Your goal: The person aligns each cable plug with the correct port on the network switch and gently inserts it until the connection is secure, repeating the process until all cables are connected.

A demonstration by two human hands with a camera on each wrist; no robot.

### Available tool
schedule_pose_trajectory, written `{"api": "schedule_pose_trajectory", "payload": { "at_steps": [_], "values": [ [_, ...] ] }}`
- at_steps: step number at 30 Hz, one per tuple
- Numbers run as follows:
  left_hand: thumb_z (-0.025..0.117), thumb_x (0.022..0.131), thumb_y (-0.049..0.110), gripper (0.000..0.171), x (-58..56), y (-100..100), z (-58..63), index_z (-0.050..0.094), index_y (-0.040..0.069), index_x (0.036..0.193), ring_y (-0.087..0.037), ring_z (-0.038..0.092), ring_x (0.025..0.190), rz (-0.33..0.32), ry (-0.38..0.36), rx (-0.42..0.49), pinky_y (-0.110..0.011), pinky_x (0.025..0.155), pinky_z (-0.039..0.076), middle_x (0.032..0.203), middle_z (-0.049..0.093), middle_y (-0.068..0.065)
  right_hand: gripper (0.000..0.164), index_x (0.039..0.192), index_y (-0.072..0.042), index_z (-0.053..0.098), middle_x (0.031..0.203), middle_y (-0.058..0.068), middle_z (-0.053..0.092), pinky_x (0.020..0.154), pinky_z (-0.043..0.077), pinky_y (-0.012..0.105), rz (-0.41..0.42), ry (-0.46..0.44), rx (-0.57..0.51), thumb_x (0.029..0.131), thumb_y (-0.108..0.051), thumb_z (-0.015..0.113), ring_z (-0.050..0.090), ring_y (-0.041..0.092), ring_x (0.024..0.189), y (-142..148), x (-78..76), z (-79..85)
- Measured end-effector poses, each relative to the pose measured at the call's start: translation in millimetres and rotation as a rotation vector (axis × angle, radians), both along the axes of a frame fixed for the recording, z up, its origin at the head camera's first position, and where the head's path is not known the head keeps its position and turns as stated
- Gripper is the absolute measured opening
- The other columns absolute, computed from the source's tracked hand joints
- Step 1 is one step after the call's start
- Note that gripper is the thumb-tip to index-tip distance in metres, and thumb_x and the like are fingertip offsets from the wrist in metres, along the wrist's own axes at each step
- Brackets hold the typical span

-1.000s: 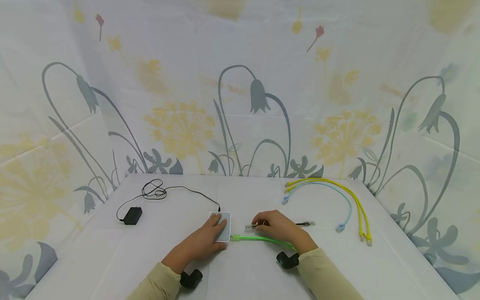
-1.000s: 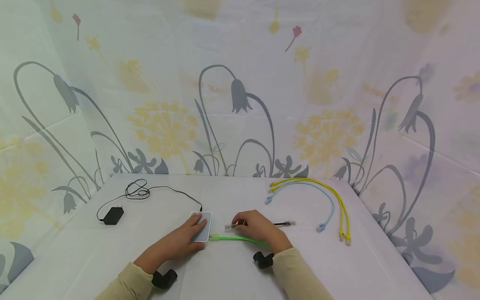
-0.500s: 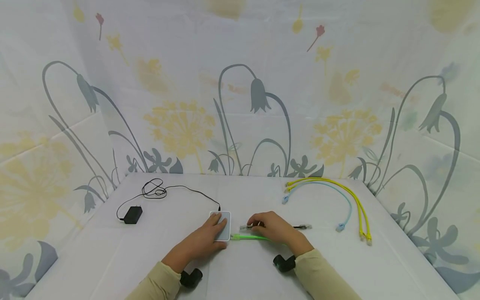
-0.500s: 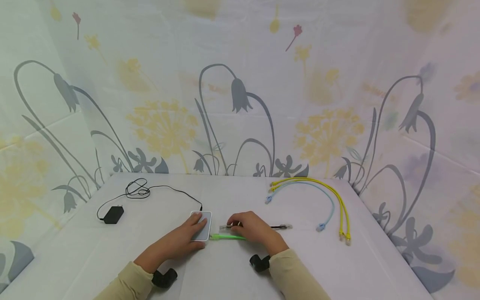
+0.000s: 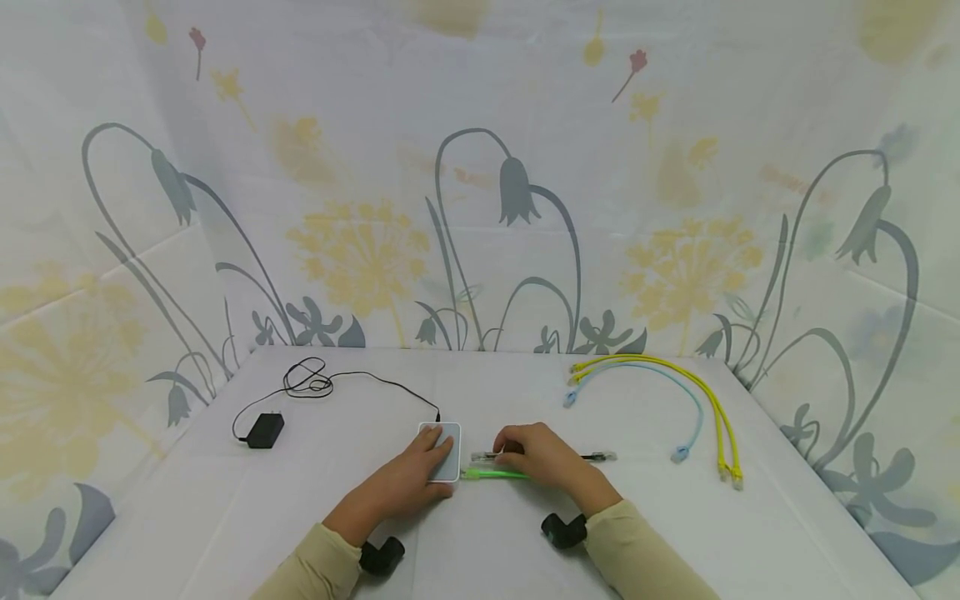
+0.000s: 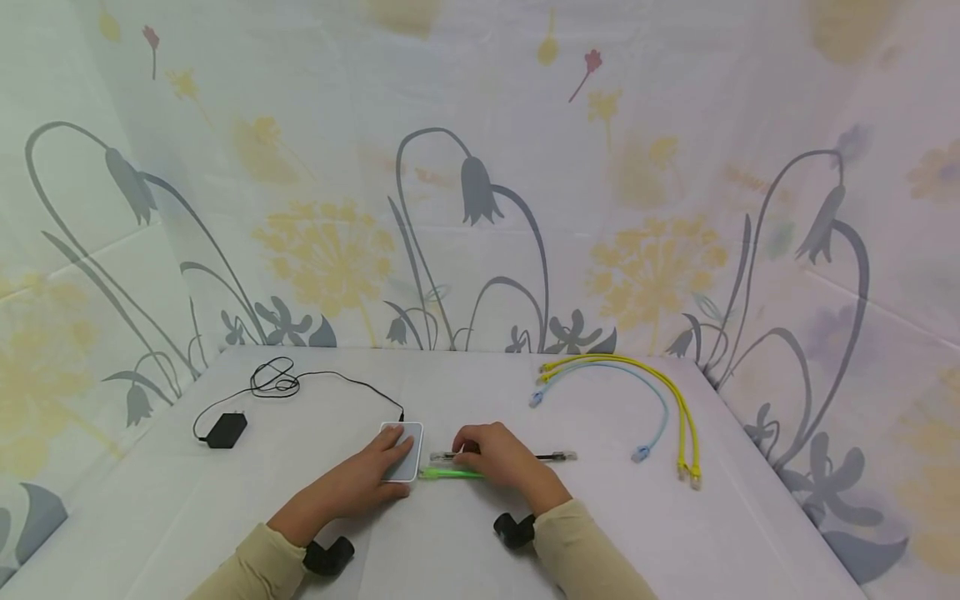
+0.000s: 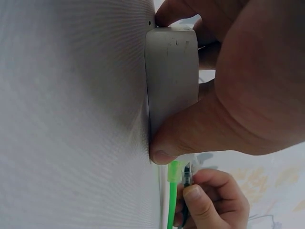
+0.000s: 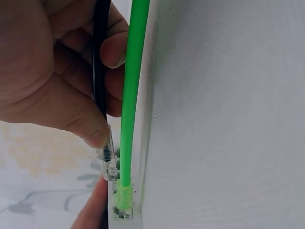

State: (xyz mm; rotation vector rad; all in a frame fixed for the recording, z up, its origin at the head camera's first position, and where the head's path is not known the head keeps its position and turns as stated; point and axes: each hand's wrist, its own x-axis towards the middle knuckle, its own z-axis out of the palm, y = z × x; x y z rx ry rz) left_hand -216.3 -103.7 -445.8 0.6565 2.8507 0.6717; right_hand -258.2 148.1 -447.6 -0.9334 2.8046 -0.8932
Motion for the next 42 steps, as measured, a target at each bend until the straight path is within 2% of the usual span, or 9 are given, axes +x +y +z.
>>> {"api": "schedule_pose_trajectory", "payload": {
  "at_steps": [11,25,33,42],
  "values": [
    [0.067,0.091,0.033,0.072,0.1,-0.3,1.1,0.036,0.005,0.149,-0.038,0.015,0.149,-0.005,0.004,-0.008,-0.051,0.116,0.027,0.16,0.021,-0.019,0.007,0.091,-0.023,0.067,0.08,-0.014,0.064,0.068,0.046,0.022,-0.026,0.016,0.002,0.092,-0.03,0.066,0.054,0.001,0.072,-5.7,0.4,-3.1],
    [0.066,0.092,0.034,0.072,0.2,-0.1,4.7,0.035,0.006,0.15,-0.036,0.014,0.15,0.004,-0.01,-0.022,-0.05,0.117,0.026,0.161,0.02,-0.018,0.005,0.095,-0.021,0.069,0.085,-0.012,0.066,0.073,0.049,0.024,0.012,0.038,0.036,0.094,-0.023,0.064,0.056,0.001,0.076,-10.6,2.3,-3.1],
    [0.067,0.091,0.033,0.072,0.2,0.2,5.4,0.036,0.005,0.149,-0.037,0.014,0.15,0.0,-0.017,-0.006,-0.051,0.116,0.027,0.16,0.02,-0.018,0.01,0.094,-0.018,0.069,0.083,-0.013,0.066,0.072,0.049,0.024,0.004,0.044,0.029,0.095,-0.026,0.063,0.056,0.001,0.076,-14.4,4.0,-4.3],
    [0.067,0.091,0.033,0.072,-1.3,-1.1,2.8,0.036,0.004,0.149,-0.038,0.013,0.15,-0.006,-0.017,-0.004,-0.052,0.116,0.026,0.16,0.019,-0.019,0.009,0.094,-0.019,0.068,0.083,-0.013,0.065,0.072,0.049,0.024,-0.011,0.039,0.029,0.095,-0.026,0.062,0.056,0.001,0.076,-15.5,4.8,-5.9]
  ]
}}
